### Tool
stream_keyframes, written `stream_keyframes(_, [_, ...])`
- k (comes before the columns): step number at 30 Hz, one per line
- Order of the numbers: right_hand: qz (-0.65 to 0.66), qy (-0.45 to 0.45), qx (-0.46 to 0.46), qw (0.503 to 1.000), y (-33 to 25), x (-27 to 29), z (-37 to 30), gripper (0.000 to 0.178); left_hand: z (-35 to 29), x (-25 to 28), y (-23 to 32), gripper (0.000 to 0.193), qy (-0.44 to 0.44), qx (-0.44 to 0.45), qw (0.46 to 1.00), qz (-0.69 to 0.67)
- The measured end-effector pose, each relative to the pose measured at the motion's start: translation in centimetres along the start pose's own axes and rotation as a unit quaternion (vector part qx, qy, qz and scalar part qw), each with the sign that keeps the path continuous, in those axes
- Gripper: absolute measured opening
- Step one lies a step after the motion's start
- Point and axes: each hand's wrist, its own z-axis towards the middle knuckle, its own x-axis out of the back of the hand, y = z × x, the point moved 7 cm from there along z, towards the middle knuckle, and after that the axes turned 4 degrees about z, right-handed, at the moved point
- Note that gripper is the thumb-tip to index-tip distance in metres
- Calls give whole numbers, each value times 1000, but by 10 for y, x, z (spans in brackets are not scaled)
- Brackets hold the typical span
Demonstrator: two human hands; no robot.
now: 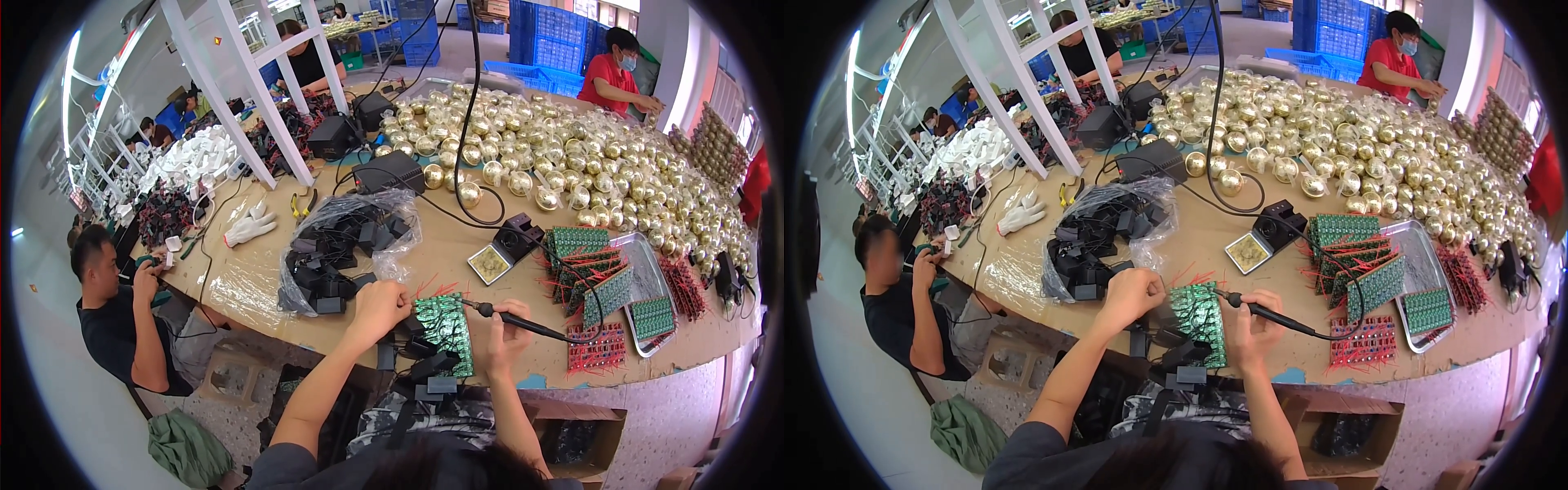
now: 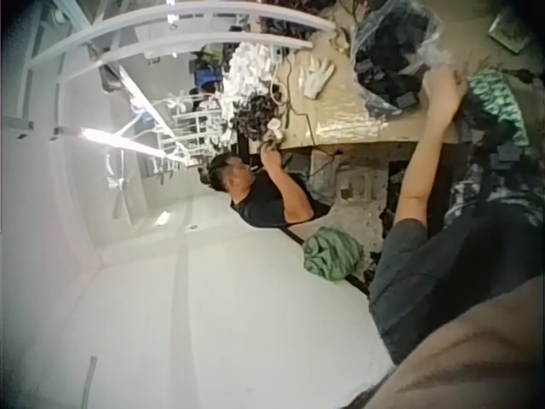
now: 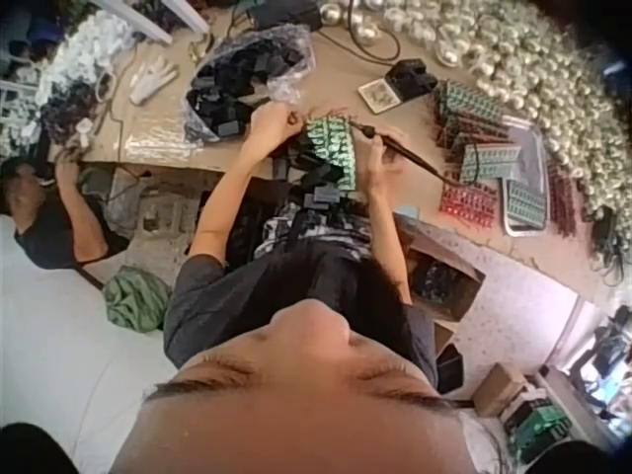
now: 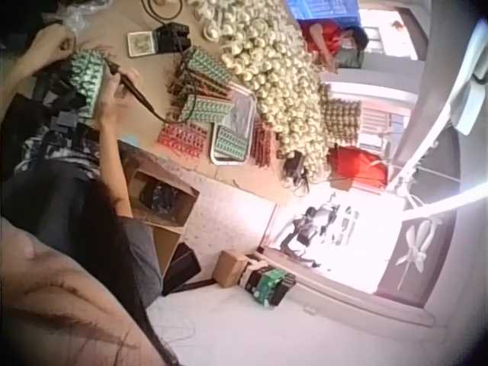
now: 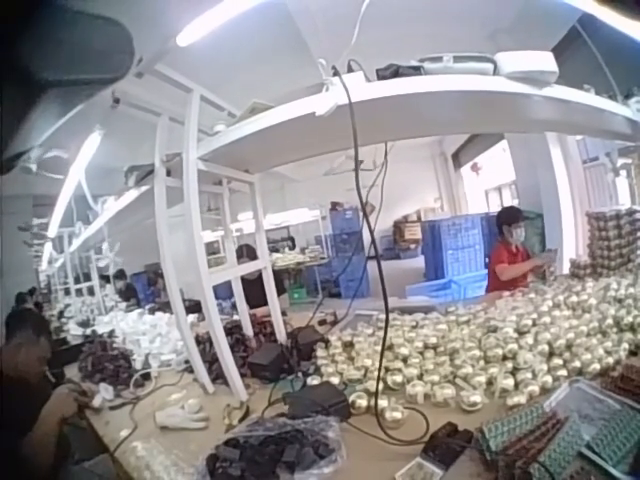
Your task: Soldering electronic components onto small green circuit boards at a factory workbench.
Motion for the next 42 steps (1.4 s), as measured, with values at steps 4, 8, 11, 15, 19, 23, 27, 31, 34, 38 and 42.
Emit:
stream_keyframes(4, [2, -1, 1, 1000, -1, 0, 1, 13, 0, 0, -1, 7, -2, 3, 1000, -5])
stream_keyframes(8, [5, -3, 0, 1000, 0, 1, 1, 14, 0, -1, -2, 8, -4, 4, 1000, -3])
stream_keyframes(11, [21, 5, -8, 1000, 4, 3, 0, 20, 0, -1, -2, 8, -4, 6, 1000, -11])
stream_keyframes(15, [22, 7, -9, 1000, 3, 2, 0, 20, -1, 1, -2, 8, -1, 6, 1000, -9])
stream_keyframes(19, [16, 5, -3, 1000, 3, 2, 0, 19, 0, 6, -11, 14, -5, 50, 996, -71])
stream_keyframes(23, [3, 3, 10, 1000, 1, 2, 0, 12, 7, 23, -31, 21, 71, 44, 982, -168])
stream_keyframes(27, [15, 6, 3, 1000, 2, 2, 0, 12, 5, 38, -39, 23, 78, 52, 994, -59])
stream_keyframes(31, [14, 5, -1, 1000, 2, 2, -1, 12, 5, 24, -49, 26, 20, 78, 997, -20])
stream_keyframes(34, [11, 7, 1, 1000, 3, 2, 0, 12, 9, 14, -39, 26, -13, 77, 996, -34])
stream_keyframes(38, [11, 8, 7, 1000, 2, 3, 0, 12, 17, 7, -25, 23, -36, 69, 996, 34])
stream_keyframes(42, [15, 12, 7, 1000, 1, 2, 0, 13, 18, 8, -18, 18, -59, 87, 994, -25])
